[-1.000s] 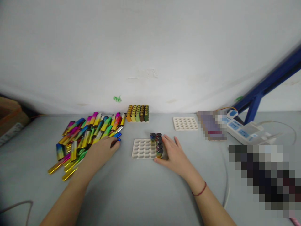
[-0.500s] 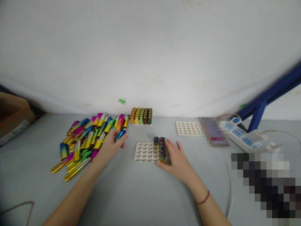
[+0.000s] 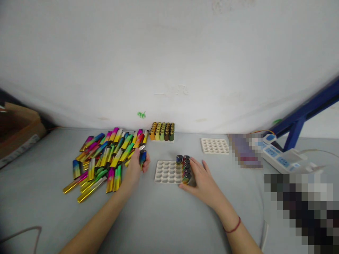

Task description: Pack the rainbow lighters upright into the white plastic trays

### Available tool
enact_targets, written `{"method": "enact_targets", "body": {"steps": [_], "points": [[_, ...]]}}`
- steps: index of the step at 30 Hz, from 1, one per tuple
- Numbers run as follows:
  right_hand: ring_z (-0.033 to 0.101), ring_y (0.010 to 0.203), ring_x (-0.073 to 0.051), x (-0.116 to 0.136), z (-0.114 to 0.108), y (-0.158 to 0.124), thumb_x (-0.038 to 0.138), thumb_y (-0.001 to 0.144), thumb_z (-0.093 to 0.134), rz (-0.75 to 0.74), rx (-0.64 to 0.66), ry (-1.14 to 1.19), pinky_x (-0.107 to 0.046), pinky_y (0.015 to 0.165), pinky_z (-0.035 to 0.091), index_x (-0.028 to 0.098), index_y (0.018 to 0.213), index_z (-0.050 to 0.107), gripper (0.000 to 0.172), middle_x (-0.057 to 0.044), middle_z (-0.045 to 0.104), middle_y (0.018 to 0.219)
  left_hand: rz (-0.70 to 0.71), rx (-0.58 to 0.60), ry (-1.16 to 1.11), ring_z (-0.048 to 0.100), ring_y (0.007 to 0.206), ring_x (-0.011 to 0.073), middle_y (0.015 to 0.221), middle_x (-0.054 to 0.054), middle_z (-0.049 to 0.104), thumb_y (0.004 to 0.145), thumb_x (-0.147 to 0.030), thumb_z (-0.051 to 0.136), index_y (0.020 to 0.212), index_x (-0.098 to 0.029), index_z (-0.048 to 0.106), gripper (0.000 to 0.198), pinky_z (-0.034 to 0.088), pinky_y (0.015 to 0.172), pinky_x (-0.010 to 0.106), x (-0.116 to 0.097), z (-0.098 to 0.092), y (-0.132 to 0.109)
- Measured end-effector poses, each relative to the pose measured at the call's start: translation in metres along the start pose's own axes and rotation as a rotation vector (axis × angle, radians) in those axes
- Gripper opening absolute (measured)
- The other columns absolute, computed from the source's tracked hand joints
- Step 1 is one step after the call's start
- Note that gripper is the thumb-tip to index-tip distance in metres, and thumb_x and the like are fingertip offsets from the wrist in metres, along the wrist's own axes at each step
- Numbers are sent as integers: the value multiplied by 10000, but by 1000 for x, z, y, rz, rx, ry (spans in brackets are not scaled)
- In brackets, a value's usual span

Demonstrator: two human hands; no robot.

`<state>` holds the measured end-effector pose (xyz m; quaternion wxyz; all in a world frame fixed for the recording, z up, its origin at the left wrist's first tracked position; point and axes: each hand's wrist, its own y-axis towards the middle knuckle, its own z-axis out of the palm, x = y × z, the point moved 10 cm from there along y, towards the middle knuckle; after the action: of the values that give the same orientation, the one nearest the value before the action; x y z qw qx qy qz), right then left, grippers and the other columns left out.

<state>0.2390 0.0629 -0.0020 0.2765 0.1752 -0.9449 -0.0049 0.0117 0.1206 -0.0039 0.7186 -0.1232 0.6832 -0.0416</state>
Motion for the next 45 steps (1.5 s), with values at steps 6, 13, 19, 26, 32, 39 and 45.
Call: {"method": "enact_targets", "body": {"steps": [6,13,19,26,32,39,45], "points": [[412,1388,-337,-2,2,-1,547,816,658,-1,1,-3,-634,1168,165,178,1461,386,791,-191,509,1447,-77,-31,-95,323,389,88,430,-61,333,805,-570,417,568,-220,400,422,253,389,207,10,5,-3],[406,1392,-334,-1,1,0,529,822,657,-4,0,1,-634,1169,161,183,1455,390,769,-187,514,1445,-71,5,-145,205,369,66,432,-67,240,825,-510,340,511,-221,334,428,168,366,188,2,8,-8],[409,1390,-336,-1,0,-1,543,827,648,-9,-4,1,-641,1166,160,199,1464,381,771,-179,520,1441,-98,-35,-166,183,366,70,432,-69,226,830,-478,305,526,-227,315,395,160,360,185,3,5,-8],[411,1389,-332,-1,1,-1,557,830,645,-2,9,-12,-626,1173,165,155,1438,402,768,-198,518,1437,-105,-61,-184,174,359,70,431,-71,229,833,-418,288,543,-222,336,354,150,358,184,8,4,-5],[424,1379,-329,0,0,0,564,833,640,-6,14,-17,-625,1174,163,152,1445,381,781,-201,524,1429,-101,22,-170,187,362,58,442,-78,247,837,-531,367,554,-214,380,425,150,362,185,1,-1,3],[428,1374,-332,-1,0,0,558,837,638,-14,9,-17,-616,1176,163,153,1444,390,770,-197,539,1413,-21,-28,-91,177,350,64,426,-68,230,853,-499,361,517,-220,377,438,147,350,195,-13,-21,11],[432,1370,-336,-2,1,0,579,828,641,-16,-3,-16,-617,1174,165,148,1453,379,803,-205,532,1419,27,-22,-39,199,343,64,409,-64,246,853,-441,342,485,-211,362,435,169,345,186,-10,-12,7]]}}
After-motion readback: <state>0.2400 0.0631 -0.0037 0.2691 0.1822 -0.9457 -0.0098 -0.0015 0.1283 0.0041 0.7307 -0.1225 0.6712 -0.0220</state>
